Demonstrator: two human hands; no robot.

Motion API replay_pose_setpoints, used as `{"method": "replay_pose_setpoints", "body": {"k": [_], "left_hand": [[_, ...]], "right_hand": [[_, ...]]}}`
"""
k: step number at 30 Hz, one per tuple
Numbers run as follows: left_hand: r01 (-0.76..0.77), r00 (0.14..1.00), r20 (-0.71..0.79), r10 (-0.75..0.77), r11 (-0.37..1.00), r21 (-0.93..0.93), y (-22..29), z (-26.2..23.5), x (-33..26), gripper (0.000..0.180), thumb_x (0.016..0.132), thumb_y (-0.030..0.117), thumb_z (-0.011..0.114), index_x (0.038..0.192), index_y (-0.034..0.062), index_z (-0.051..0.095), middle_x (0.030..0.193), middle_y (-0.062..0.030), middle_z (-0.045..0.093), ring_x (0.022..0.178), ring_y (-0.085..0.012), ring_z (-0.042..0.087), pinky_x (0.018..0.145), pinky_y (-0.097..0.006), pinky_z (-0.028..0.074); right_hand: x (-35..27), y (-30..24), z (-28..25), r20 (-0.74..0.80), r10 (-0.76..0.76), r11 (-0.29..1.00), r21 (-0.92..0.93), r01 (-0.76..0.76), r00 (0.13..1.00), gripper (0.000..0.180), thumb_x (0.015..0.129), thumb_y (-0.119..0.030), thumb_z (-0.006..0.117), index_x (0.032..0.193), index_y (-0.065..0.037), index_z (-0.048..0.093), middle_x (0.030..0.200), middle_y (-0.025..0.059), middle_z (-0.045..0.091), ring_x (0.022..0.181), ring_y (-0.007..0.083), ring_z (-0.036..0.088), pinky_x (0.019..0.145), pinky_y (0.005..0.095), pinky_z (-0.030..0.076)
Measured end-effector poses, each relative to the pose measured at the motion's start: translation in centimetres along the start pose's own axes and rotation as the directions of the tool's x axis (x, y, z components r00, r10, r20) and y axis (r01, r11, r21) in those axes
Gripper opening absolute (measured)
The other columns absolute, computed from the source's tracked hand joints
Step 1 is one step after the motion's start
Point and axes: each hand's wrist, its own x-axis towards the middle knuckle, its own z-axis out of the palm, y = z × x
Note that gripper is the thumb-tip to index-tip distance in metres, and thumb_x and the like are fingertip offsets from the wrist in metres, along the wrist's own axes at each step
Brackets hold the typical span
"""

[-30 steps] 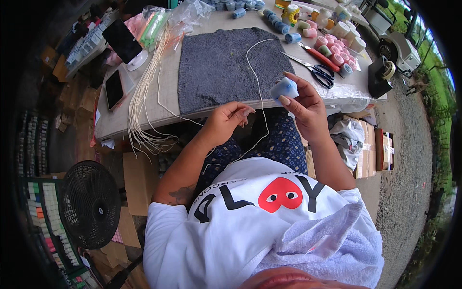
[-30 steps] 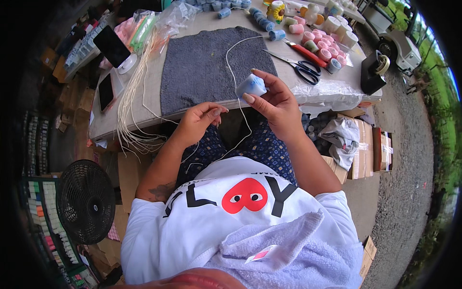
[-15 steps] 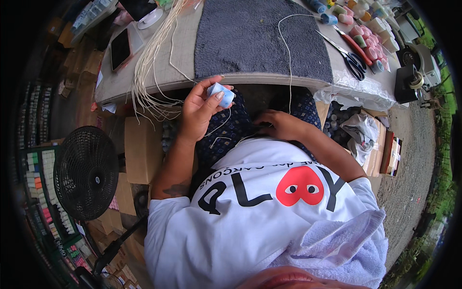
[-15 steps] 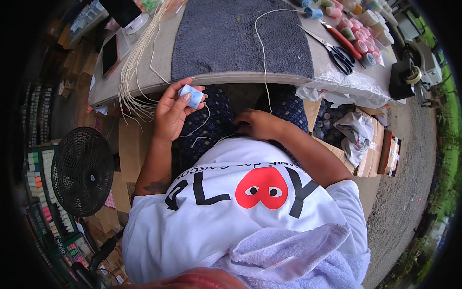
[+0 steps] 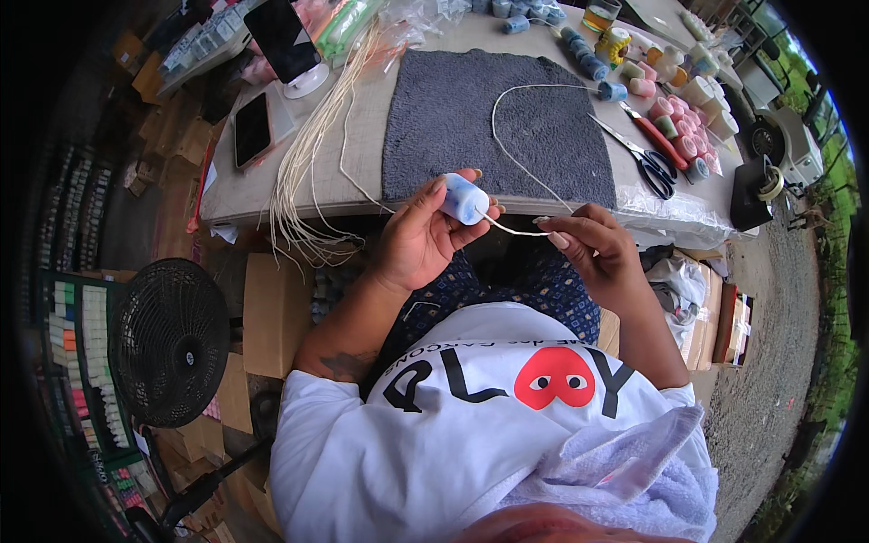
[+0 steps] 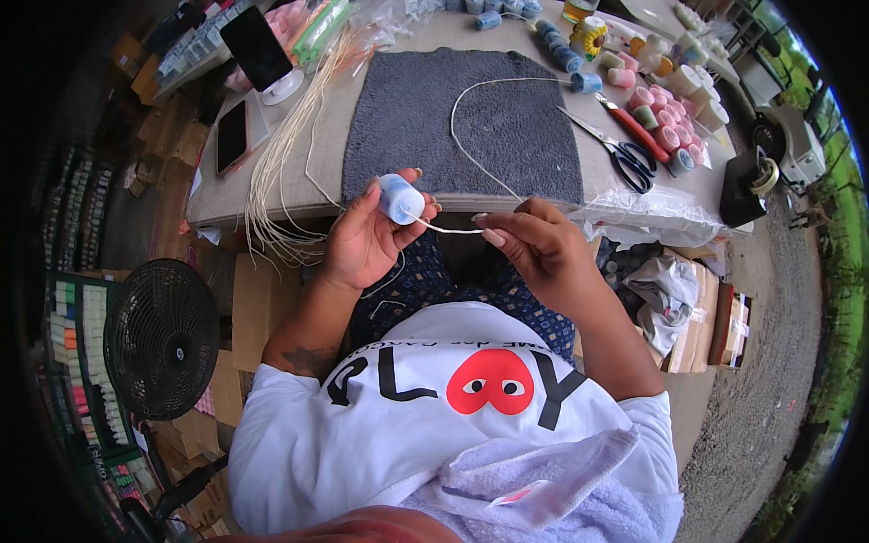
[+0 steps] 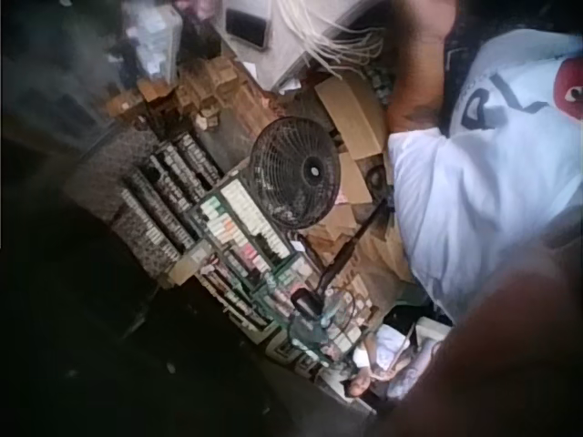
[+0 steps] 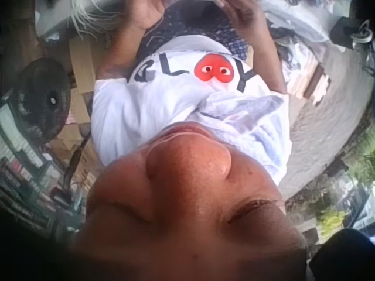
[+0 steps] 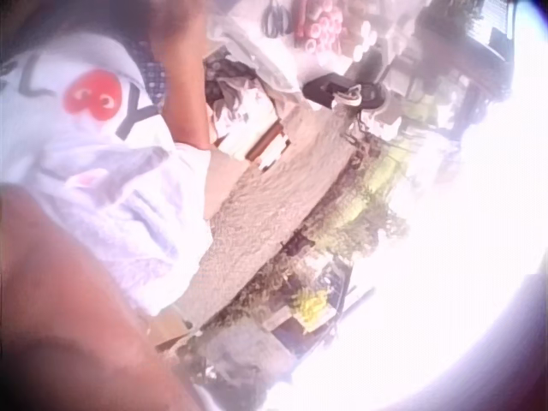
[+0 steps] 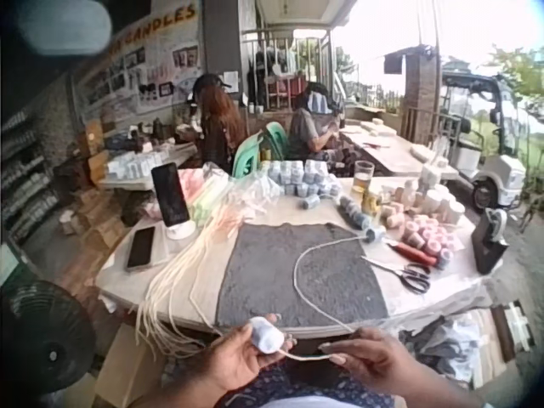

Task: The person sits at a table and assembles small decorative items by wrapping white string around small cylindrical objects. They pick up objects, wrap the string, and place them on the table. Scissors are used to cut the string.

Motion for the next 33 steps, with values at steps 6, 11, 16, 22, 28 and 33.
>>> {"method": "replay_pose_setpoints", "body": {"k": [6, 11, 16, 22, 28, 33], "left_hand": [[-0.038, 0.996, 0.082, 0.021, 0.977, 0.211, -1.1, 0.8, 1.1, 0.032, 0.093, 0.019, 0.047, 0.120, 0.0021, 0.048, 0.111, -0.0169, 0.057, 0.094, -0.0284, 0.063, 0.078, -0.039, 0.056], [-0.169, 0.985, 0.060, 0.161, 0.857, 0.486, -1.7, 2.7, 1.4, 0.020, 0.093, 0.016, 0.054, 0.107, 0.0016, 0.057, 0.096, -0.0107, 0.059, 0.085, -0.0220, 0.064, 0.070, -0.033, 0.055], [-0.235, 0.972, 0.101, 0.213, 0.842, 0.486, -2.1, 2.8, 2.5, 0.012, 0.092, 0.012, 0.055, 0.094, 0.0012, 0.061, 0.092, -0.0090, 0.060, 0.087, -0.0185, 0.062, 0.074, -0.032, 0.053], [-0.203, 0.977, 0.001, 0.214, 0.928, 0.311, -2.3, 3.4, 3.0, 0.016, 0.092, 0.017, 0.056, 0.100, 0.0040, 0.059, 0.095, -0.0087, 0.060, 0.093, -0.0200, 0.060, 0.083, -0.036, 0.052], [-0.059, 0.994, 0.084, 0.075, 0.982, -0.179, -0.3, 2.6, 2.9, 0.037, 0.090, 0.014, 0.052, 0.122, -0.0047, 0.044, 0.107, -0.0173, 0.057, 0.115, -0.0352, 0.051, 0.104, -0.048, 0.039], [-0.033, 0.995, 0.092, 0.049, 0.985, -0.167, -0.9, 2.4, 2.5, 0.036, 0.090, 0.010, 0.050, 0.123, -0.0047, 0.043, 0.112, -0.0180, 0.054, 0.117, -0.0351, 0.049, 0.105, -0.047, 0.038]], "right_hand": [[-1.3, 1.6, -0.5, -0.084, 0.019, 1.000, -0.016, -0.021, 0.996, 0.010, 0.088, -0.004, 0.058, 0.094, 0.000, 0.065, 0.076, 0.0079, 0.055, 0.070, 0.0179, 0.053, 0.063, 0.0275, 0.041], [-1.5, 1.6, -0.3, 0.027, 0.087, 0.995, 0.053, -0.088, 0.996, 0.010, 0.088, -0.004, 0.058, 0.094, 0.000, 0.065, 0.079, 0.0085, 0.056, 0.067, 0.0187, 0.053, 0.062, 0.0287, 0.042], [-1.2, 0.4, 0.7, -0.072, 0.149, 0.960, 0.249, -0.126, 0.986, 0.012, 0.085, -0.002, 0.062, 0.097, 0.000, 0.065, 0.081, 0.0089, 0.059, 0.067, 0.0184, 0.057, 0.060, 0.0288, 0.043], [-0.4, 1.8, 0.6, -0.201, -0.071, 0.997, 0.027, 0.078, 0.977, 0.006, 0.084, -0.002, 0.063, 0.090, 0.000, 0.064, 0.074, 0.0062, 0.059, 0.067, 0.0159, 0.057, 0.060, 0.0280, 0.043], [-0.8, 0.4, -0.2, -0.145, 0.067, 0.992, 0.115, -0.050, 0.987, 0.005, 0.087, -0.004, 0.061, 0.086, 0.000, 0.064, 0.074, 0.0059, 0.059, 0.066, 0.0153, 0.054, 0.060, 0.0273, 0.041], [-1.1, 0.5, 0.4, -0.106, 0.059, 0.990, 0.137, -0.044, 0.993, 0.007, 0.088, -0.005, 0.059, 0.088, 0.000, 0.064, 0.074, 0.0068, 0.059, 0.067, 0.0163, 0.054, 0.061, 0.0280, 0.041]]}}
